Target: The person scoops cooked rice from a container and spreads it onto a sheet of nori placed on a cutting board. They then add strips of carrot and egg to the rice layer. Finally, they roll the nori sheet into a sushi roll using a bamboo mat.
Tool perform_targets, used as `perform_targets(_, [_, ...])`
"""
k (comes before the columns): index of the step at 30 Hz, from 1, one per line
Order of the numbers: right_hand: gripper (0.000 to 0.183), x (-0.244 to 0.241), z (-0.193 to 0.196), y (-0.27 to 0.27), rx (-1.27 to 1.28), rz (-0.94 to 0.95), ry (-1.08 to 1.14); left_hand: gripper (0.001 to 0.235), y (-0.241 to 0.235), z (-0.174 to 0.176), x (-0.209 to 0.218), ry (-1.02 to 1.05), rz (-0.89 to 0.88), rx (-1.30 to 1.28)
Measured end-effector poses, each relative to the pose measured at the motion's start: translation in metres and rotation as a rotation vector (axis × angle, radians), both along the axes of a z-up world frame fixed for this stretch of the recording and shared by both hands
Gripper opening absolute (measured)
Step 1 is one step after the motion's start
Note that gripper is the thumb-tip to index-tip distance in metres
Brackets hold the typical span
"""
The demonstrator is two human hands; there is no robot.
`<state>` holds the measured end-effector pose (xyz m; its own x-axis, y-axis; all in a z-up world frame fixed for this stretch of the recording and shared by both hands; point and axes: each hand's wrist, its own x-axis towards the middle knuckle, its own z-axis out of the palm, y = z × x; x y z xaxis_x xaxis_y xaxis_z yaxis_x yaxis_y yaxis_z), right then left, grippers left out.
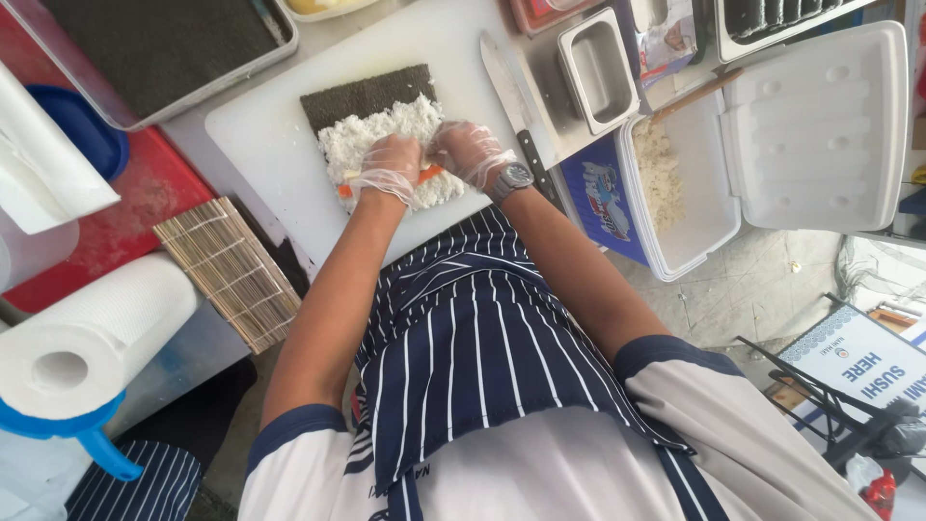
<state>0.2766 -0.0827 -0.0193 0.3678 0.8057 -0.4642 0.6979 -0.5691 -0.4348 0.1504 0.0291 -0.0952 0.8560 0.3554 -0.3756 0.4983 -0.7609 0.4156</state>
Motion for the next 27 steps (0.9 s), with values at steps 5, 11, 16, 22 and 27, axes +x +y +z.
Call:
perform_targets(5, [0.022, 0.026, 0.003, -0.032, 0.179, -0.260, 0.240, 0.015, 0.020, 0.045, -0.010, -0.061, 0.054, -0.147])
perform_targets(11, [0.032, 0.005, -0.003, -0.035, 0.241, -0.146, 0.179, 0.015, 0.008, 0.026, 0.016, -0.087, -0.005, -0.149])
perform_targets(16, [0.028, -0.012, -0.009, -0.040, 0.187, -0.179, 0.076, 0.013, -0.008, 0.023, 0.013, -0.103, -0.017, -0.044])
perform_targets(22, [0.045, -0.013, -0.020, -0.051, 0.383, -0.129, 0.136, 0.035, 0.008, 0.036, 0.007, -0.001, 0.014, -0.126])
perform_targets(27, [0.035, -0.012, -0.023, -0.050, 0.374, -0.078, 0.037, 0.017, -0.002, 0.021, 0.015, -0.165, -0.033, -0.059])
